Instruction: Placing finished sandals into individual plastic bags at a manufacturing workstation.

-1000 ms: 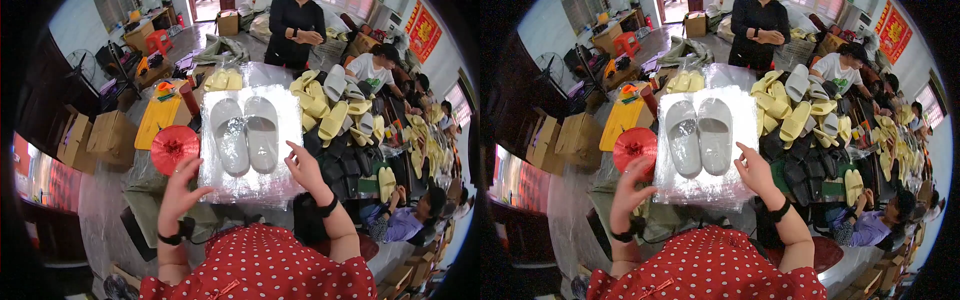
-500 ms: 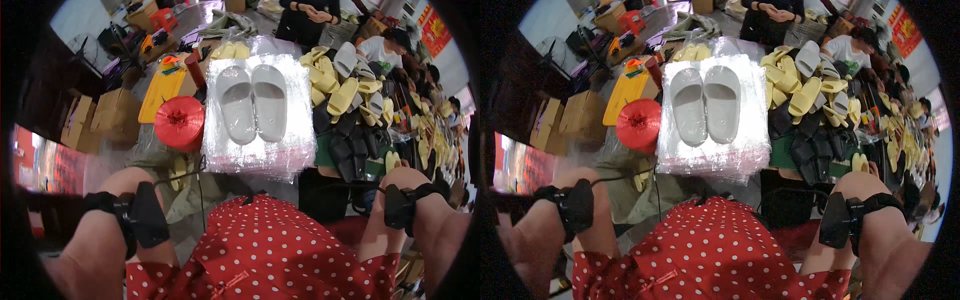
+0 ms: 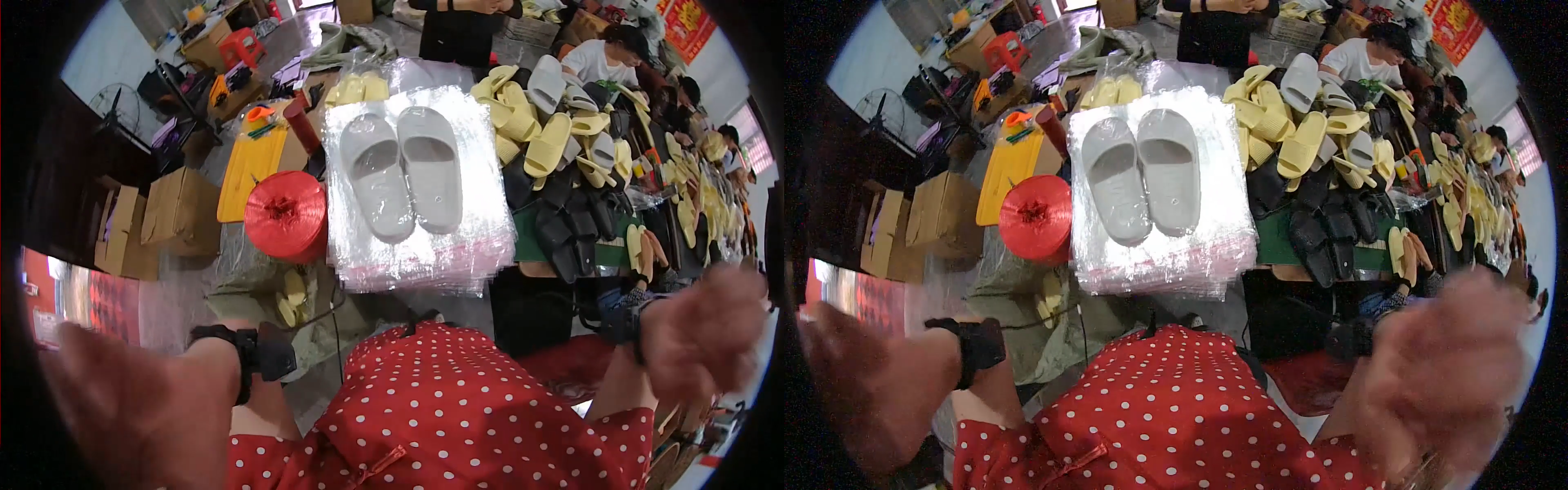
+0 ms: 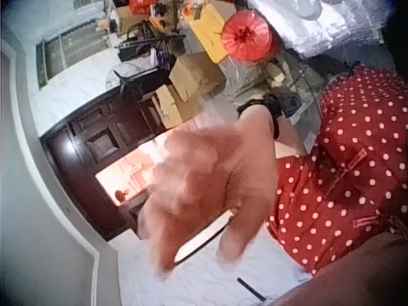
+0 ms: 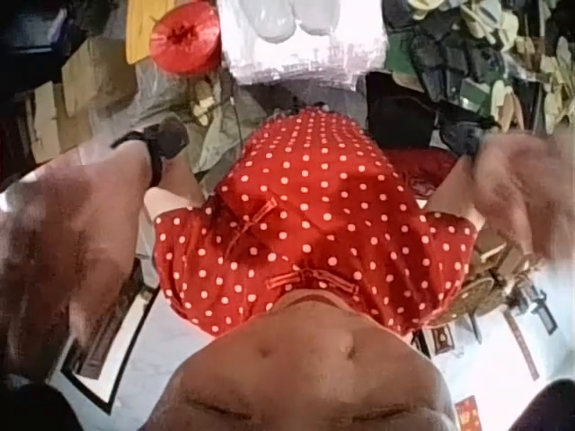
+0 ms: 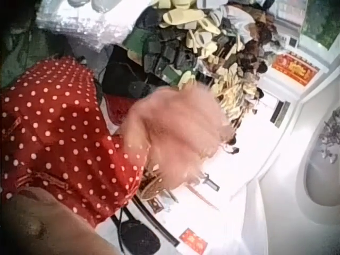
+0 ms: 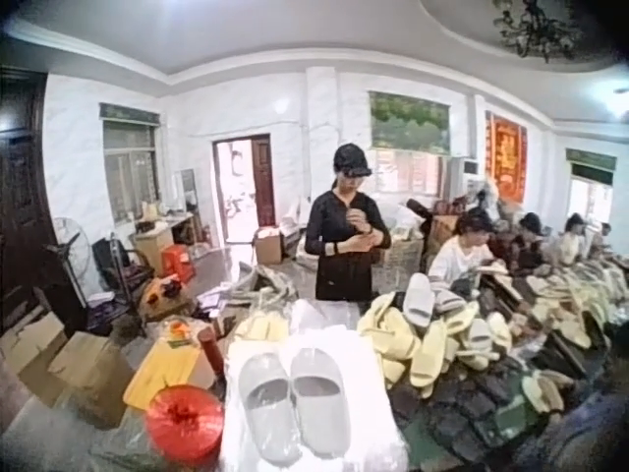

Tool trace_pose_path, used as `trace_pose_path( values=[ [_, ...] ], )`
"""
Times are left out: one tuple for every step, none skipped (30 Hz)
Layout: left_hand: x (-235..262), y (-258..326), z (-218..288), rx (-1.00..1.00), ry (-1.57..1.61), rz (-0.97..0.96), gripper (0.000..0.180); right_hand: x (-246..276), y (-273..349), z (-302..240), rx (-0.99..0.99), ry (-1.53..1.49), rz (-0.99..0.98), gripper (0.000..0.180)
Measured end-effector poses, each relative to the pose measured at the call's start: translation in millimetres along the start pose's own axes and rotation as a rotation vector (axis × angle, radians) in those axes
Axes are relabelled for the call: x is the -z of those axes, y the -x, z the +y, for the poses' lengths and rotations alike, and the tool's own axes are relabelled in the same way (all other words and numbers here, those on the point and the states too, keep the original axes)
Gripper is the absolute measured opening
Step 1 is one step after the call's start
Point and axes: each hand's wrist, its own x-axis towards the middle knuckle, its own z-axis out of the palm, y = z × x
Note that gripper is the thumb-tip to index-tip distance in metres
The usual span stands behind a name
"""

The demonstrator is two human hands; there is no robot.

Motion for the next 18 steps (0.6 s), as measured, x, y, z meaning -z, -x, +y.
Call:
trace_pose_path(
  values=[
    [31, 51, 4, -0.057, 0.127, 0.233, 0.043, -19, 24, -3, -0.278, 0.181, -0.021, 0.025],
    [53, 78, 5, -0.11, 0.278, 0.481, 0.043, -24, 24, 2, -0.356, 0.228, -0.313, 0.03],
    [14, 70, -19, 0.267, -0.449, 0.187, 0.032, -35, 39, 12, -0.436, 0.21, -0.535, 0.032],
    [-12, 81, -49, 0.307, -0.503, 0.166, 0.023, -37, 72, 16, -0.553, 0.237, -0.577, 0.027],
    [-16, 91, -57, 0.539, -0.464, -0.051, 0.019, -30, 104, 16, -0.66, 0.276, -0.644, 0.023],
    [-14, 104, -55, 0.797, -0.407, -0.193, 0.018, -23, 122, 11, -0.744, 0.296, -0.745, 0.016],
    [-15, 122, -51, 0.923, -0.381, -0.268, 0.015, -18, 146, 8, -0.784, 0.271, -0.841, 0.014],
    [-15, 145, -52, 1.031, -0.349, -0.389, 0.015, -12, 172, 3, -0.833, 0.261, -0.94, 0.012],
    [-19, 166, -46, 1.203, -0.321, -0.448, 0.016, -7, 197, -6, -0.876, 0.279, -0.939, 0.012],
    [-19, 188, -40, 1.365, -0.276, -0.513, 0.016, -2, 222, -16, -0.951, 0.289, -1.038, 0.013],
    [-22, 206, -37, 1.41, -0.274, -0.603, 0.016, 4, 240, -21, -1.022, 0.299, -1.139, 0.013],
    [-24, 217, -36, 1.454, -0.281, -0.695, 0.016, 9, 256, -28, -1.06, 0.314, -1.135, 0.013],
    [-28, 224, -37, 1.45, -0.256, -0.718, 0.016, 12, 263, -31, -1.082, 0.353, -1.206, 0.014],
    [-30, 229, -38, 1.451, -0.24, -0.714, 0.017, 16, 266, -33, -1.096, 0.389, -1.278, 0.014],
    [-32, 230, -40, 1.452, -0.231, -0.704, 0.017, 18, 267, -31, -1.117, 0.416, -1.177, 0.013],
    [-33, 227, -43, 1.452, -0.239, -0.703, 0.017, 11, 258, -23, -1.113, 0.412, -1.173, 0.013],
    [-33, 224, -51, 1.281, -0.365, -0.646, 0.017, 1, 248, -14, -1.08, 0.413, -0.994, 0.012],
    [-33, 220, -60, 1.106, -0.492, -0.584, 0.017, -12, 237, -4, -1.037, 0.407, -0.815, 0.011]
  ],
)
